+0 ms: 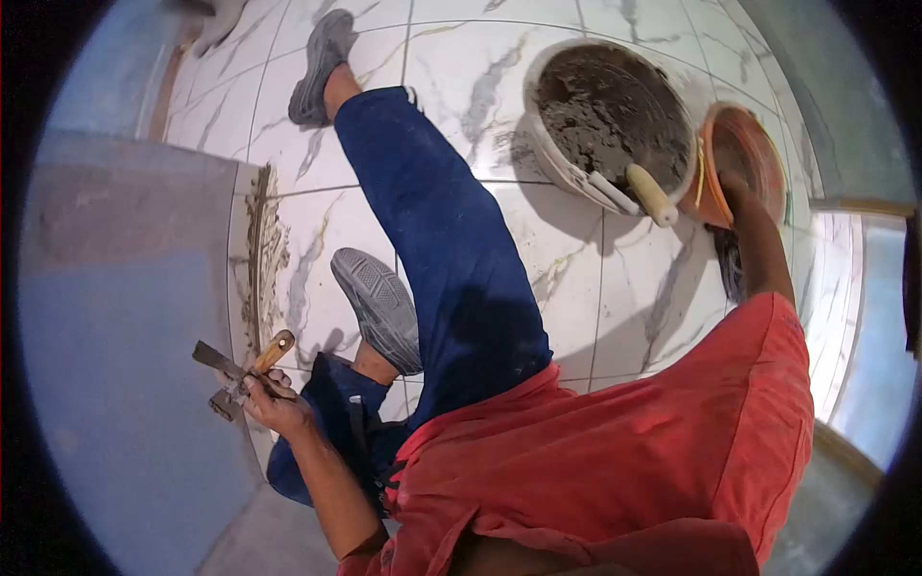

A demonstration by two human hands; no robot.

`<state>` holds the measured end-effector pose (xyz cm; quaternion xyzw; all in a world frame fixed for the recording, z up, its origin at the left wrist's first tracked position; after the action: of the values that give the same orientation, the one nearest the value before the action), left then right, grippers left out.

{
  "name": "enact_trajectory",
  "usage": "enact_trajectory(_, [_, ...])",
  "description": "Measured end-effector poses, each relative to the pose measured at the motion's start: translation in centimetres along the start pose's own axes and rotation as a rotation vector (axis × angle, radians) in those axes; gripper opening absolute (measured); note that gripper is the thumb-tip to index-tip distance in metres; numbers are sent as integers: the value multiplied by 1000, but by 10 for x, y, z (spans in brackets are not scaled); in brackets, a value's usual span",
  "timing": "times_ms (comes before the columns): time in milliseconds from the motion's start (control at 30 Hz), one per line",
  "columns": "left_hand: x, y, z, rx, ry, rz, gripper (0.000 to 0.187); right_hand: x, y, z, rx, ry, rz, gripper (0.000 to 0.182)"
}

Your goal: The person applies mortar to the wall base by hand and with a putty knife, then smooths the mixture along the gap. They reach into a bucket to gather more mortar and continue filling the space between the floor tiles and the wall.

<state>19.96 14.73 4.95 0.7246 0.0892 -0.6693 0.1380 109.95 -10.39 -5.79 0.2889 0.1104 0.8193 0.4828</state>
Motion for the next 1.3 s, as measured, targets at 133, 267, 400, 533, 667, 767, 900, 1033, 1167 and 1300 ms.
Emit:
enact_trajectory(133, [9, 3, 18, -33, -85, 40, 37, -4, -11, 5, -22, 50, 7, 39])
enact_trajectory(267, [33, -3, 45, -206, -99, 189, 30, -3, -14, 3, -42, 71, 52, 39])
enact_trajectory(400, [45, 10, 58, -363, -221, 256, 23, -13, -13, 12, -61, 49, 106, 39])
enact_trajectory(533, [49, 19, 46, -281, -223, 310, 26, -23, -26, 18, -71, -48, 124, 39])
enact_trajectory(667, [64, 17, 44, -291, -263, 399, 31, -29, -31, 31, -114, -227, 118, 39])
enact_trajectory(767, [86, 7, 46, -204, -149, 373, 29, -20, -34, 23, -139, -372, 82, 39])
enact_trajectory(900, [112, -9, 35, -131, -64, 424, 28, -9, -29, 17, -168, -491, 68, 39])
enact_trajectory(1033, [131, -18, 26, -149, 108, 427, 26, -8, -28, 18, -182, -562, 76, 39])
enact_trajectory(1167, [136, -28, 24, -130, 229, 514, 23, -11, -17, 27, -198, -615, 72, 38])
enact_trajectory(1300, [149, -38, 31, -119, 294, 599, 20, -17, -11, 29, -208, -655, 69, 38])
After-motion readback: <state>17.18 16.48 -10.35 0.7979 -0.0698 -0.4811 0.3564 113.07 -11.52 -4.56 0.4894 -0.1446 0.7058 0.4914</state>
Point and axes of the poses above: each hand's wrist, its own y-axis away from the middle knuckle, its own z-axis out of the back of the hand, x = y × z, the point moved 5 cm from there along -y, towards the middle knuckle, and after that the axes turned 9 degrees about z, right-handed, at the moved point
